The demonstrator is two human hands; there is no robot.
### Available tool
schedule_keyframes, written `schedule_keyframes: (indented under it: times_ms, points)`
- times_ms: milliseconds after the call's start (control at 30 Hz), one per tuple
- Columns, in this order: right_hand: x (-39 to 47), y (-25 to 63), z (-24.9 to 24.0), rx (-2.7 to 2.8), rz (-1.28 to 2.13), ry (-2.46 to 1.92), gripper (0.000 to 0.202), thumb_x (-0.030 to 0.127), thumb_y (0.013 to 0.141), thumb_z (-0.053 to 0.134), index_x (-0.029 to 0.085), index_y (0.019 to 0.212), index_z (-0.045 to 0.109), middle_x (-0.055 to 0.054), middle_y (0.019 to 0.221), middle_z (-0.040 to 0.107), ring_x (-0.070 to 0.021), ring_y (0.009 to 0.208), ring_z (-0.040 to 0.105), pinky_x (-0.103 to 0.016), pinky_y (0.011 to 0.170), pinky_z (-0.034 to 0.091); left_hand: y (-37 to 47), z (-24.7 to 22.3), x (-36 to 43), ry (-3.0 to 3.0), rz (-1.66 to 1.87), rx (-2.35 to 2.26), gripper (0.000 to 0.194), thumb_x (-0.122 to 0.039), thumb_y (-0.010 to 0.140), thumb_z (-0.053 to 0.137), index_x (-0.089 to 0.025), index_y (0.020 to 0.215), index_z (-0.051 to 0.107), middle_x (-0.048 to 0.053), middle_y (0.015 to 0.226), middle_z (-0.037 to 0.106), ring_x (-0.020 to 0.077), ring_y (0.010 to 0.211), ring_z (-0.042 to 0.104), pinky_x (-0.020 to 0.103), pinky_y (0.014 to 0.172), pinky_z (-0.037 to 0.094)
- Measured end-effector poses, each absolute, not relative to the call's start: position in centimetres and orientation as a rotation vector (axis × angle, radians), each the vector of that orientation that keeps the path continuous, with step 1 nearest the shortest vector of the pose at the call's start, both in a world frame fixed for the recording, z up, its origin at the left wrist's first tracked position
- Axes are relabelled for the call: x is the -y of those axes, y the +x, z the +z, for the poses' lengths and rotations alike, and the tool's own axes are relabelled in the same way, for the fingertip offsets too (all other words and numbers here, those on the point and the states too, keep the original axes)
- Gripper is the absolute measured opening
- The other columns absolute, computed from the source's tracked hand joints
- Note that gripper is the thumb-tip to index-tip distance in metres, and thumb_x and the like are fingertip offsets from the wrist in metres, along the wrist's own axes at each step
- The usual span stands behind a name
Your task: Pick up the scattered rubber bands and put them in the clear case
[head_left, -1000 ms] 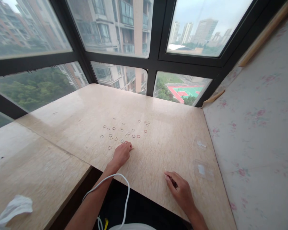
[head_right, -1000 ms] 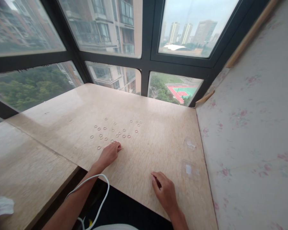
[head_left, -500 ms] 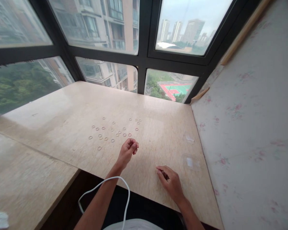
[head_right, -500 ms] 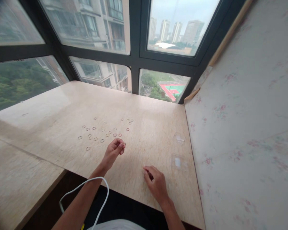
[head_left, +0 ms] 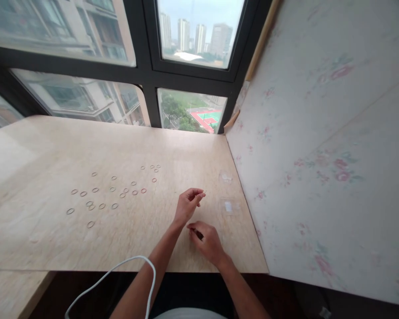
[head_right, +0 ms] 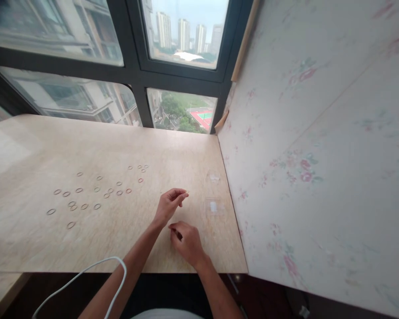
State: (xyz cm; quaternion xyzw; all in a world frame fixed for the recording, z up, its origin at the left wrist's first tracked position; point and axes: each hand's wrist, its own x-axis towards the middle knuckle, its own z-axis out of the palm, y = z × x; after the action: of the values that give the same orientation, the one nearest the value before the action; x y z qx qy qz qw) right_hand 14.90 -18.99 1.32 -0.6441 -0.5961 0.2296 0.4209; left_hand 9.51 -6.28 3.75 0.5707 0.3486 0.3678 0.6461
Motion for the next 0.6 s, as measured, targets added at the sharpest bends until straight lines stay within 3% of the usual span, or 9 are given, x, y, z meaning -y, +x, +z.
schedule_keyframes:
  times_ms: [133,300,600]
  points:
    - [18.9,15.0,1.2,1.529,0.561,-1.643,0.021,0.014,0.085,0.051,0.018,0.094,0.069,-0.003,0.079,0.069,-0.0141,0.065,0.060,-0.025,0.064,0.045,12.4,4.1,6.1,1.613,0.700,-0.816,0.014,-0.029,0.079,0.063,-0.017,0.084,0.069,0.001,0.070,0.065,0.0102,0.053,0.053,0.024,0.055,0.046]
    - [18.9,15.0,1.1,1.539,0.556,-1.678,0.017,0.011,0.081,0.051,0.019,0.080,0.066,-0.001,0.072,0.065,-0.0132,0.060,0.056,-0.024,0.058,0.040,14.7,4.4,6.3,1.955,0.641,-0.704,0.011,-0.019,0.081,0.060,-0.018,0.082,0.071,0.005,0.090,0.067,0.0126,0.067,0.056,0.028,0.070,0.048]
    - [18.8,15.1,0.6,1.469,0.556,-1.663,0.012,0.010,0.076,0.051,0.018,0.071,0.059,-0.001,0.068,0.063,-0.0140,0.058,0.056,-0.024,0.055,0.037,16.3,3.4,6.7,2.074,0.522,-0.682,0.016,-0.014,0.083,0.057,-0.016,0.086,0.072,0.009,0.094,0.062,0.0176,0.080,0.059,0.032,0.076,0.048]
